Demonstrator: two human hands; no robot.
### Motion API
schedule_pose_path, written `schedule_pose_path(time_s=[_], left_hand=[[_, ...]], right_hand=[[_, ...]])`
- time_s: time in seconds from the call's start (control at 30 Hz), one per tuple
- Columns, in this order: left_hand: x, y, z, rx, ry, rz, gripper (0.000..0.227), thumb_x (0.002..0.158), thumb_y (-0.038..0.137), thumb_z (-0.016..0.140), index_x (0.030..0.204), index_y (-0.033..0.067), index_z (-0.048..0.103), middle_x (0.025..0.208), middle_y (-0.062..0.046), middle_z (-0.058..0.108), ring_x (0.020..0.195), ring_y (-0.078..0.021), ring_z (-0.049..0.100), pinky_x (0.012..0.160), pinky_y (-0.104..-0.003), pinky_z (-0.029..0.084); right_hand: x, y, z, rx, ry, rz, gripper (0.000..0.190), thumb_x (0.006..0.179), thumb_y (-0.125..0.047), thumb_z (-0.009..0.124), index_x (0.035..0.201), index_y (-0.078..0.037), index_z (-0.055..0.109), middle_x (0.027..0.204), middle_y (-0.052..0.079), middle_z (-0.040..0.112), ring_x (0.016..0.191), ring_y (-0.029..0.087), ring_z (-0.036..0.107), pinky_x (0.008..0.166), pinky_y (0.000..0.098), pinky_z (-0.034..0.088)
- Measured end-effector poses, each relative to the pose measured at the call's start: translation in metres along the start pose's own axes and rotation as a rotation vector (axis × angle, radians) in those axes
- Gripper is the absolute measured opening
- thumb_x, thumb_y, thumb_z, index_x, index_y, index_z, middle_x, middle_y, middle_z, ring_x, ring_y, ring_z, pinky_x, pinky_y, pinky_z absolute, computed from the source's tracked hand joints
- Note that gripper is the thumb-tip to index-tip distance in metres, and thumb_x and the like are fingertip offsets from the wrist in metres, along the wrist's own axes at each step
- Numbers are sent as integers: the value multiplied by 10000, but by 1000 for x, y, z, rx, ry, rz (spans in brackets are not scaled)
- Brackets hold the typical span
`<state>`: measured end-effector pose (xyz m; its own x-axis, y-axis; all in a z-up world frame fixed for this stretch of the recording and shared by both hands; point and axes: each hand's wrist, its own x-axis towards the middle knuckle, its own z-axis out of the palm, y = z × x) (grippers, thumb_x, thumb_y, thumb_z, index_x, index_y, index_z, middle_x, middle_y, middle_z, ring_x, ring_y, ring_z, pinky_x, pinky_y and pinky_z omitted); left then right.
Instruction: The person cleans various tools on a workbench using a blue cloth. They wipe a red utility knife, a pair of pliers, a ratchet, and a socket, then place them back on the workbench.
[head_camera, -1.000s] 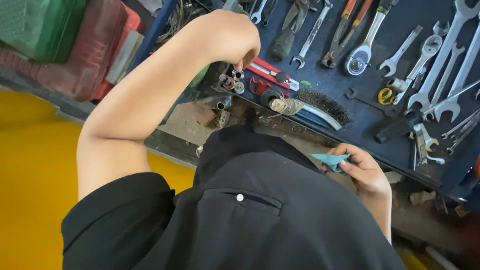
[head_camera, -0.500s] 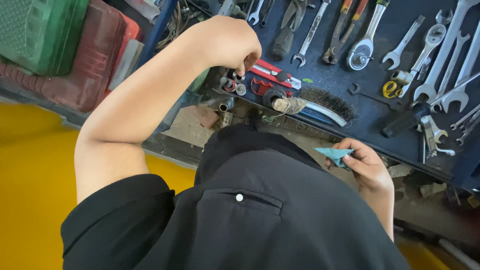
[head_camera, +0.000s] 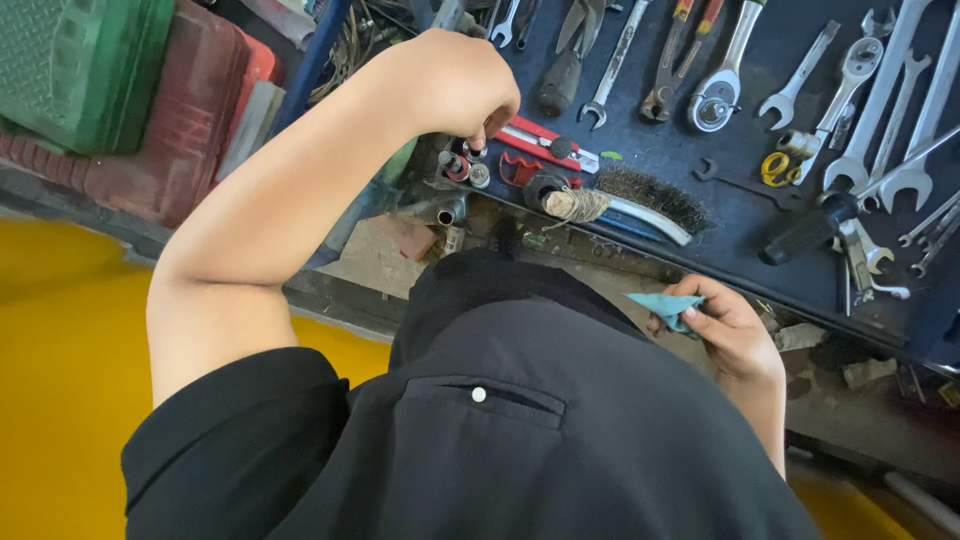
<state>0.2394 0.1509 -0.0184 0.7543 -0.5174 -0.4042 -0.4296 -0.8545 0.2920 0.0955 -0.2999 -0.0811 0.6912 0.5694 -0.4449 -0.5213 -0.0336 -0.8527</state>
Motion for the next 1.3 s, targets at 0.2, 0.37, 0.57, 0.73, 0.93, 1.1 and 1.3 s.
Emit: schedule_pose_path(time_s=[0.2,0.37,0.57,0.73,0.93,1.1,1.3], left_hand=[[-7,2,0,22,3,20,109,758,134,804,858,172,783,818,26,773,851,-181,735,653,-403,547],[-11,5,0,46,34,22,109,741,164,825,841,155,781,802,19,770,844,-189,733,653,-398,546],[-14,12,2,82,70,11,127,751,159,839,869,158,791,794,-4,770,821,-185,744,662,-381,553],[-11,12,4,121,49,13,234,676,185,893,886,171,791,839,-10,765,850,-212,728,670,-395,545],[-9,11,4,133,58,17,232,668,185,895,876,185,793,833,-8,762,851,-217,729,669,-399,549],[-10,6,8,141,106,57,194,677,187,885,848,192,796,813,-11,755,846,-222,730,657,-404,546],[-8,7,6,141,59,28,178,685,178,869,848,199,802,812,-3,764,851,-218,729,664,-411,549]], right_hand=[[-3,4,2,17,-17,-26,217,1017,-193,639,1074,16,630,1002,160,723,943,232,671,844,353,495],[-2,6,-1,-8,-22,-27,204,1018,-189,619,1071,8,623,988,156,727,942,239,689,851,371,522],[-5,8,1,-14,-11,-15,185,1032,-170,603,1072,9,625,985,156,724,929,231,675,845,364,509],[-6,11,1,-22,-1,-6,189,1027,-177,600,1071,5,626,982,154,723,926,225,671,833,359,505],[-9,16,0,-19,-9,-23,194,1032,-183,601,1071,5,630,988,153,723,929,218,667,833,353,497],[-9,21,-1,10,-26,-45,193,1040,-181,606,1075,8,630,997,155,724,928,218,660,831,361,501],[-11,18,7,27,30,-11,187,1010,-168,627,1071,9,630,982,155,723,939,239,686,859,373,519]])
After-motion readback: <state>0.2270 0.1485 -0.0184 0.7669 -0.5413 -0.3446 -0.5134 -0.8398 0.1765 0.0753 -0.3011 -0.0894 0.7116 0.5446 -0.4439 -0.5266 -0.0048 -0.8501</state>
